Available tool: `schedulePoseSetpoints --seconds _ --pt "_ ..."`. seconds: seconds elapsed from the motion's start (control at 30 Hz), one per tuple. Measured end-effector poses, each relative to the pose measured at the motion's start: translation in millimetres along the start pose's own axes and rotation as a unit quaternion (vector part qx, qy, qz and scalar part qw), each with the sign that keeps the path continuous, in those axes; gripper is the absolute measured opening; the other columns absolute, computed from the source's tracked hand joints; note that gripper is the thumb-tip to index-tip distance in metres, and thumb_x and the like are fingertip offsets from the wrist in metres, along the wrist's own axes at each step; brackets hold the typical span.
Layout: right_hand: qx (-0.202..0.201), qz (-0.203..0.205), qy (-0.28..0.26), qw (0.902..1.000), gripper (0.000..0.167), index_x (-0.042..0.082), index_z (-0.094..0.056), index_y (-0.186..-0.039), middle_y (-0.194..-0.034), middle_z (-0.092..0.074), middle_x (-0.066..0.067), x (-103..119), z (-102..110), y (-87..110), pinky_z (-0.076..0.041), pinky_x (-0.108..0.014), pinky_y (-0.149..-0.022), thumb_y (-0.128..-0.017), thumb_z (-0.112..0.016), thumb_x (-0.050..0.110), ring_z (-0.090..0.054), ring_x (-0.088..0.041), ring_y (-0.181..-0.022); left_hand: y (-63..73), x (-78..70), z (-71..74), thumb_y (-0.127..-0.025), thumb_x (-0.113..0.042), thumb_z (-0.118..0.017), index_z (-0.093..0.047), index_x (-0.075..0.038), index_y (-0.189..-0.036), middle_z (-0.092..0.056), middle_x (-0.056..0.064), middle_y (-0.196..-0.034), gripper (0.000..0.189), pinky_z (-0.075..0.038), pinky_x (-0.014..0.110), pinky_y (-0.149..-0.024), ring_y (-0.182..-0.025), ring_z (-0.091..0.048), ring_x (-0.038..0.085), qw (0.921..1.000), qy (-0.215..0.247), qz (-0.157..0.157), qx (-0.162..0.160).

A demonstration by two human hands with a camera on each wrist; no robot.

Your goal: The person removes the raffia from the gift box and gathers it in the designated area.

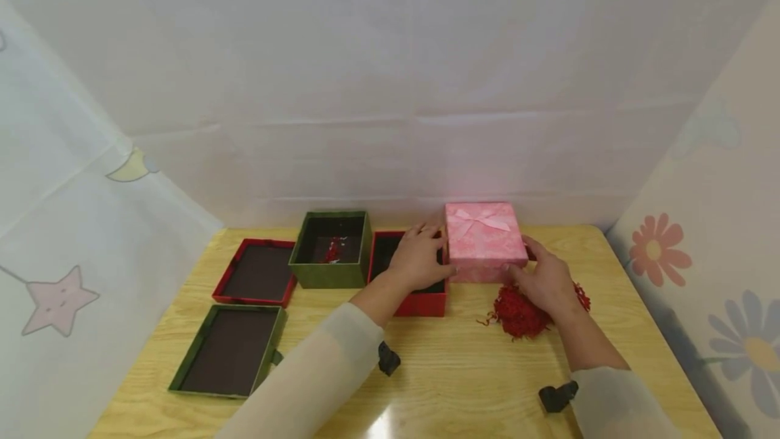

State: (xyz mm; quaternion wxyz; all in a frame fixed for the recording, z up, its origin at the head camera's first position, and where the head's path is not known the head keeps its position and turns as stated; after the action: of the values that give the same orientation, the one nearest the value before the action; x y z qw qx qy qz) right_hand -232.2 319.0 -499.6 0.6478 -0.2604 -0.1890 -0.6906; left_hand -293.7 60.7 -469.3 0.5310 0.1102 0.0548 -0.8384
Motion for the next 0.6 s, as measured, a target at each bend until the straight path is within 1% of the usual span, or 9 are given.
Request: schedulePoseSetpoints --seconds 0.2,0.33,0.43,0.5,0.6 --pt "-0.015 0.011 0.003 0.9998 0.081 0.002 -0.037 -0.159 -0.137 -0.061 -0.028 -2.0 0.2 -0.2 -0.052 -0.059 -0.084 -0.098 -0.072 0.042 -0.063 -0.044 -0.113 -3.2 -4.3 0.4 -0.09 -0.06 -0.073 -0.06 -0.032 -0.149 -0.038 -0.003 -0.165 0.067 -0.021 0.049 -0.126 -0.155 -0.026 0.03 1.0 0.001 0.005 -0.004" --pt "-0.024 0.017 0.003 0.9996 0.079 0.0 -0.039 -0.158 -0.137 -0.062 -0.028 -1.2 0.3 1.4 -0.052 -0.062 -0.088 -0.098 -0.073 0.039 -0.06 -0.047 -0.116 -3.3 -6.4 0.9 -0.091 -0.055 -0.075 -0.069 -0.033 -0.14 -0.043 -0.003 -0.162 0.054 -0.021 0.049 -0.126 -0.154 -0.028 0.031 0.9999 0.008 0.009 -0.012" --pt "-0.024 0.018 0.0 0.9995 0.079 -0.001 -0.04 -0.158 -0.137 -0.061 -0.029 0.5 0.9 2.7 -0.051 -0.064 -0.091 -0.098 -0.073 0.038 -0.06 -0.05 -0.117 -3.2 -7.1 0.6 -0.092 -0.052 -0.075 -0.074 -0.032 -0.132 -0.045 -0.001 -0.161 0.044 -0.021 0.05 -0.126 -0.152 -0.031 0.033 0.9997 0.011 0.007 -0.019" --pt "-0.025 0.017 0.001 0.9995 0.078 -0.001 -0.04 -0.157 -0.138 -0.061 -0.029 1.4 1.7 3.6 -0.052 -0.064 -0.092 -0.098 -0.073 0.039 -0.06 -0.051 -0.117 -3.6 -7.3 -0.2 -0.093 -0.051 -0.074 -0.075 -0.032 -0.131 -0.045 -0.001 -0.161 0.042 -0.02 0.049 -0.126 -0.153 -0.03 0.033 0.9997 0.015 0.007 -0.018" --pt "-0.028 0.014 0.001 0.9995 0.078 -0.001 -0.041 -0.157 -0.138 -0.061 -0.029 1.4 3.5 5.0 -0.051 -0.066 -0.093 -0.099 -0.072 0.039 -0.059 -0.052 -0.121 -5.1 -7.0 -2.4 -0.095 -0.05 -0.073 -0.074 -0.032 -0.133 -0.043 -0.001 -0.163 0.042 -0.019 0.05 -0.126 -0.154 -0.028 0.033 0.9997 0.019 0.004 -0.017"
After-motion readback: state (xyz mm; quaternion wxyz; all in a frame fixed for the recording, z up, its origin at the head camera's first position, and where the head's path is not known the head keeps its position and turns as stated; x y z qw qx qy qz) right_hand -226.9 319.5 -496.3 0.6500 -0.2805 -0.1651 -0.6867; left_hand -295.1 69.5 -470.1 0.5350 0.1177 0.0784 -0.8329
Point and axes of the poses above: each hand's wrist, its own y-axis away from the middle knuckle, its own z-axis out of the back of the hand, x = y × z, the point moved 1 cm from there along -y, towards the middle knuckle
